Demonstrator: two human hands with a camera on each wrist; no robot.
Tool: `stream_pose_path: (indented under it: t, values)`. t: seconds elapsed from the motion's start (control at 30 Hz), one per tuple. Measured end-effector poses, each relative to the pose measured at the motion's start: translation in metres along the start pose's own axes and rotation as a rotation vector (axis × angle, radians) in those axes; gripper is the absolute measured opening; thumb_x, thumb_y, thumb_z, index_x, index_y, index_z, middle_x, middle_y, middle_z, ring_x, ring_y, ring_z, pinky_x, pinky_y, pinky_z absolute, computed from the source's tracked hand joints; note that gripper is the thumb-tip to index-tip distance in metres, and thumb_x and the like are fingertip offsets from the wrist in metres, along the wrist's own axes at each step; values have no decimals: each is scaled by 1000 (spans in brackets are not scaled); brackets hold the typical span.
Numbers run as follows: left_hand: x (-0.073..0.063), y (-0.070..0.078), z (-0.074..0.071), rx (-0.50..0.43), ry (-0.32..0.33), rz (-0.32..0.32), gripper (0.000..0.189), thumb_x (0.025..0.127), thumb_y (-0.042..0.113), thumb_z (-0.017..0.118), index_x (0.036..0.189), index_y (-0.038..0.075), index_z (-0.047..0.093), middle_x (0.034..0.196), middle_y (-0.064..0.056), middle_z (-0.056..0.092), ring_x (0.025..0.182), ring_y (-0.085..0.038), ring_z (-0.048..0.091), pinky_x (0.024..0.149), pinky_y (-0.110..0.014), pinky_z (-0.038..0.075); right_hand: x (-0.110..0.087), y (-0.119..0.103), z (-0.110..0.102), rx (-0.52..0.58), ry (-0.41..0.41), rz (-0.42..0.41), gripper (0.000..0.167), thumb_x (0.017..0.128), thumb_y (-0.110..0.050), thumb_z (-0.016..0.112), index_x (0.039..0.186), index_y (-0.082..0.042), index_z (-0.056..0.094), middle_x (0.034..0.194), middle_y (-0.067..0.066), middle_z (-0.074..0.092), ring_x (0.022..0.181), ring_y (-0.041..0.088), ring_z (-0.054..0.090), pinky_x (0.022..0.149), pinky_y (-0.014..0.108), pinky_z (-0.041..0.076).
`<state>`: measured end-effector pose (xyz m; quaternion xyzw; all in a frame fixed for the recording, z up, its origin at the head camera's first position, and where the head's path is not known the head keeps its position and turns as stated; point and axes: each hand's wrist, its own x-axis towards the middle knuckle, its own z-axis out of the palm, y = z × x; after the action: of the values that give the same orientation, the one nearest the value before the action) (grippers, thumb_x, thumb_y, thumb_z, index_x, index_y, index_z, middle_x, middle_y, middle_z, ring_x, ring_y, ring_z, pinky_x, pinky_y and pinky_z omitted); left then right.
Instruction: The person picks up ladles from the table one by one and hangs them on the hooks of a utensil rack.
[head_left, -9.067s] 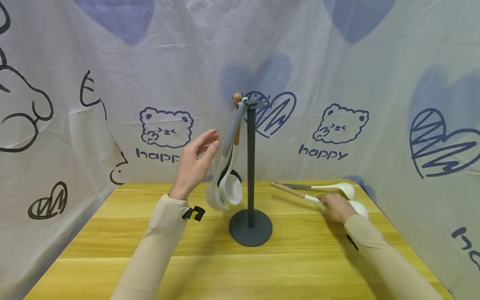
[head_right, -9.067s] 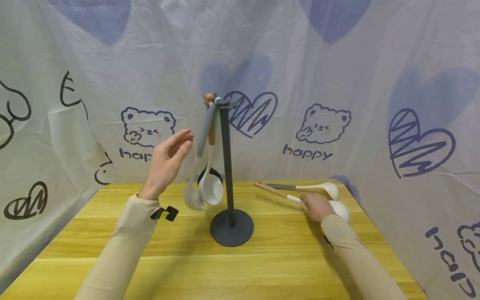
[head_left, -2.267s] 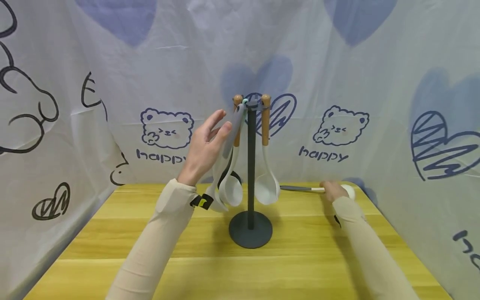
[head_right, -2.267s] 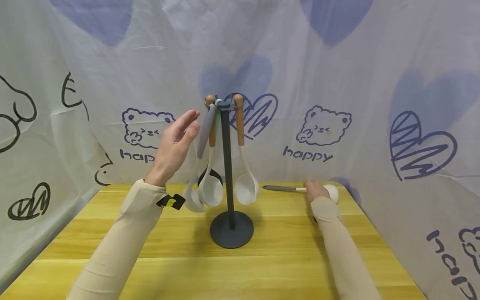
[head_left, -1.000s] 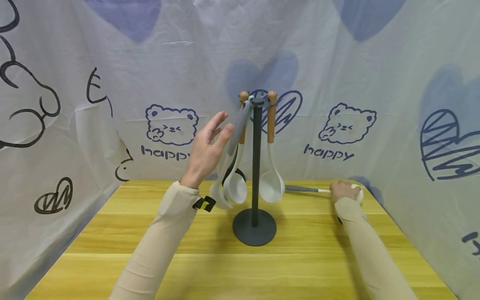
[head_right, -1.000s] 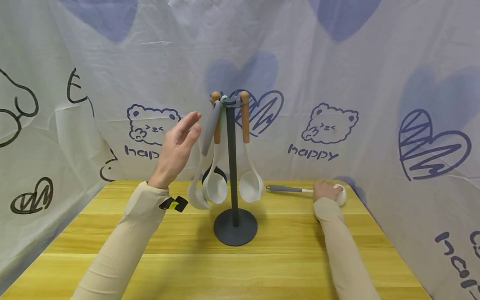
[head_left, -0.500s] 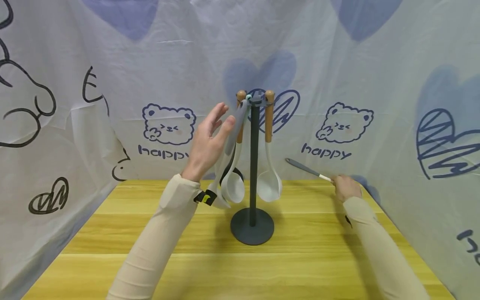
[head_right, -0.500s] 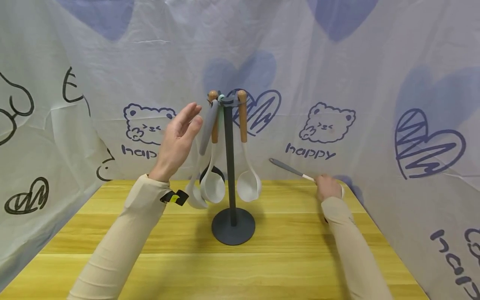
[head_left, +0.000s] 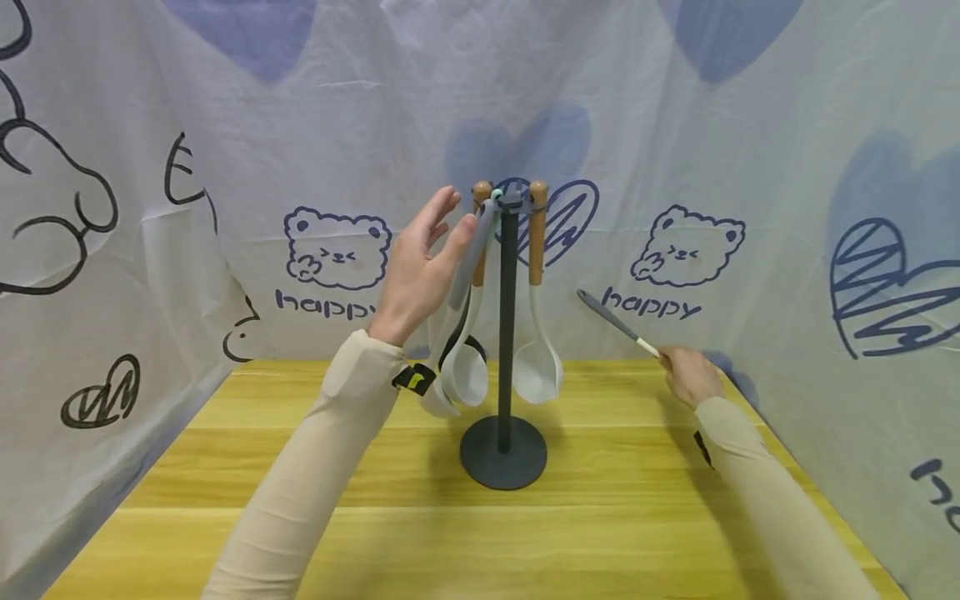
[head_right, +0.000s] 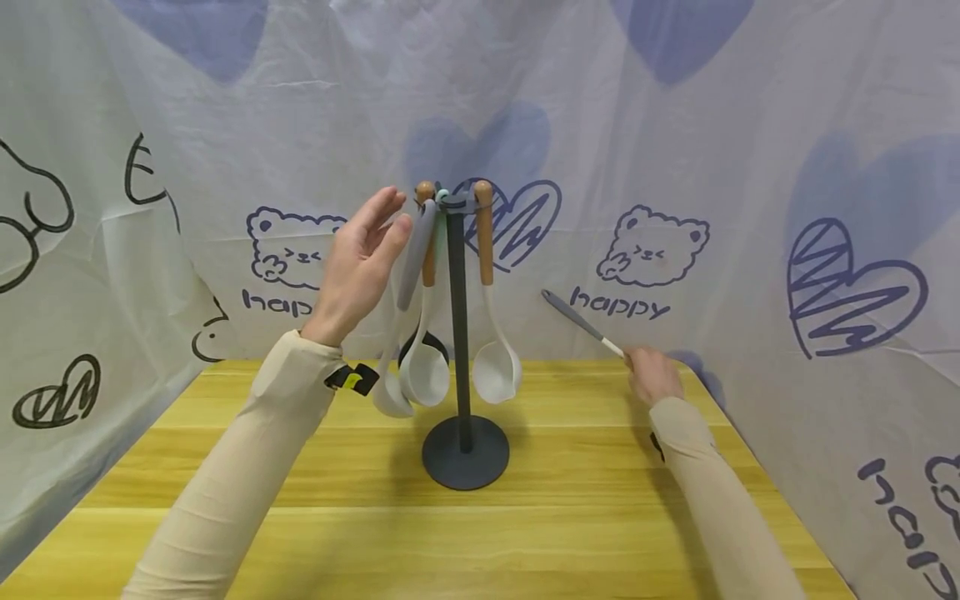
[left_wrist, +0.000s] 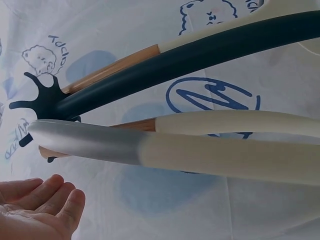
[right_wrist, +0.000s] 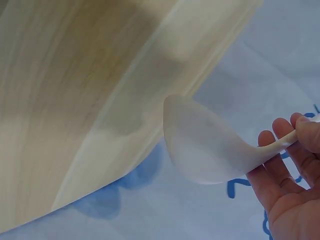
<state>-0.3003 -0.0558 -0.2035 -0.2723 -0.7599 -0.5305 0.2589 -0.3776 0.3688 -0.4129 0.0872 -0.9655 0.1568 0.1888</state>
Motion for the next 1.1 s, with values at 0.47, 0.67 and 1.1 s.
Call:
stream_pose_path:
  t: [0.47,0.67,1.1]
  values:
    - [20,11,3,25,-15,-2,62,101,47,49,153,17,34,153,-1,43,136,-17,49,108,-22,41,6,-41,-14,157,35,-27,24,100,-10,51,116,2,66,89,17,67,71,25,57,61,35,46]
    - [27,8,5,25,-36,-12,61,101,46,48,153,15,35,153,-2,44,137,-19,48,109,-25,40,6,-62,-18,239,57,-51,27,101,-11,52,118,3,66,99,20,71,86,31,65,75,46,52]
    - [30,10,9,1,-81,-36,63,101,47,49,154,17,33,155,-1,41,138,-19,46,109,-24,40,-2,-102,-35,399,78,-57,30,103,-18,50,123,0,64,110,22,69,101,37,67,91,52,53]
